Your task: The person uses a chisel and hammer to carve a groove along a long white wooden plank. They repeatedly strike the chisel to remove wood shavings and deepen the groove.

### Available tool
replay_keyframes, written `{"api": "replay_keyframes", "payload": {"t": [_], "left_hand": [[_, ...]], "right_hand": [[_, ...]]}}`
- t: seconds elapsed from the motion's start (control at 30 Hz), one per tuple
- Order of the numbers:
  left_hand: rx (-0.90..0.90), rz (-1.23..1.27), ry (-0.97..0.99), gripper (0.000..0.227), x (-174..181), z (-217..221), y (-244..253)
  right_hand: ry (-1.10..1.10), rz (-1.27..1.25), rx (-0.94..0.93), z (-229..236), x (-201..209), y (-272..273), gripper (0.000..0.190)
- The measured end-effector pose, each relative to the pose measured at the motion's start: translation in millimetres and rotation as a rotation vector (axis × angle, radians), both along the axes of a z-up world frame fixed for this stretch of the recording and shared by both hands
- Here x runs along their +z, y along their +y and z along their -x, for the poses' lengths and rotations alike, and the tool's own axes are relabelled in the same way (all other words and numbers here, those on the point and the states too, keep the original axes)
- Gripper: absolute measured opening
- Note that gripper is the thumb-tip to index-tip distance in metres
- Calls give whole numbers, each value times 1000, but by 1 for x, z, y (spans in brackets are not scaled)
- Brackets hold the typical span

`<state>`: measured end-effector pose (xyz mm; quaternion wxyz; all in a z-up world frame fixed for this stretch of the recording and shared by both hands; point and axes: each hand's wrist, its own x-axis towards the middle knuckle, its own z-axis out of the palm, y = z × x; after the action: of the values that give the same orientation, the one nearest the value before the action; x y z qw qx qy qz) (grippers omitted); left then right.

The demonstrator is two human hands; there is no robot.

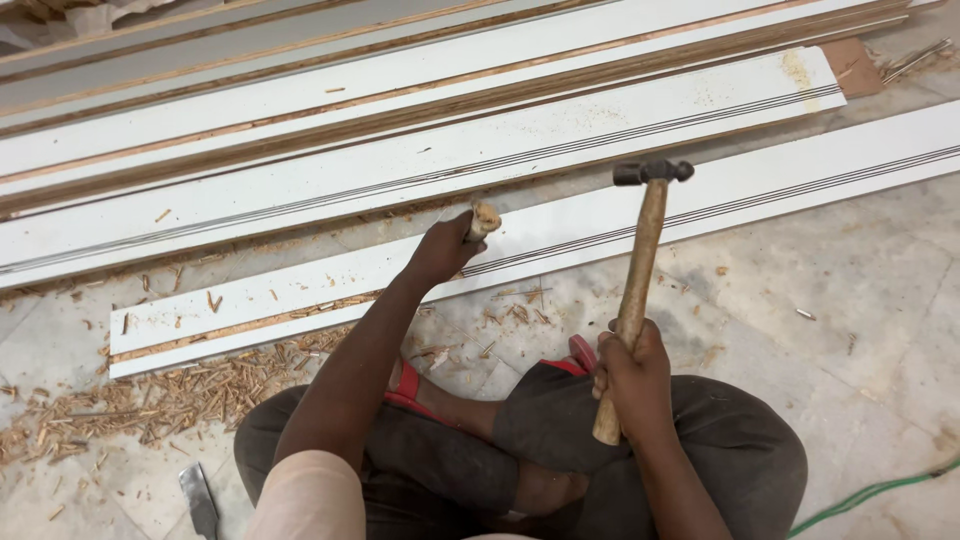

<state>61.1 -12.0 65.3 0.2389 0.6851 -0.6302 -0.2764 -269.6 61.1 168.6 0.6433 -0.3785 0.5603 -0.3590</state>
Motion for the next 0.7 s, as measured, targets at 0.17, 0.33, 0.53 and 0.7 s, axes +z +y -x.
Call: {"api": "replay_keyframes", "payload": {"t": [0.17,0.33,0.53,0.7], "left_hand": [[41,75,142,39,20,19,-4],[46,105,201,34,24,39,1],[94,126,254,31,16,45,5],[99,117,227,30,14,46,1]], "right_hand": [[38,-65,47,0,-6,2,22],[138,-28,118,-7,-3,8,22],[104,4,134,-7,-5,12,23],[98,-3,116,-6,-10,9,23]]}}
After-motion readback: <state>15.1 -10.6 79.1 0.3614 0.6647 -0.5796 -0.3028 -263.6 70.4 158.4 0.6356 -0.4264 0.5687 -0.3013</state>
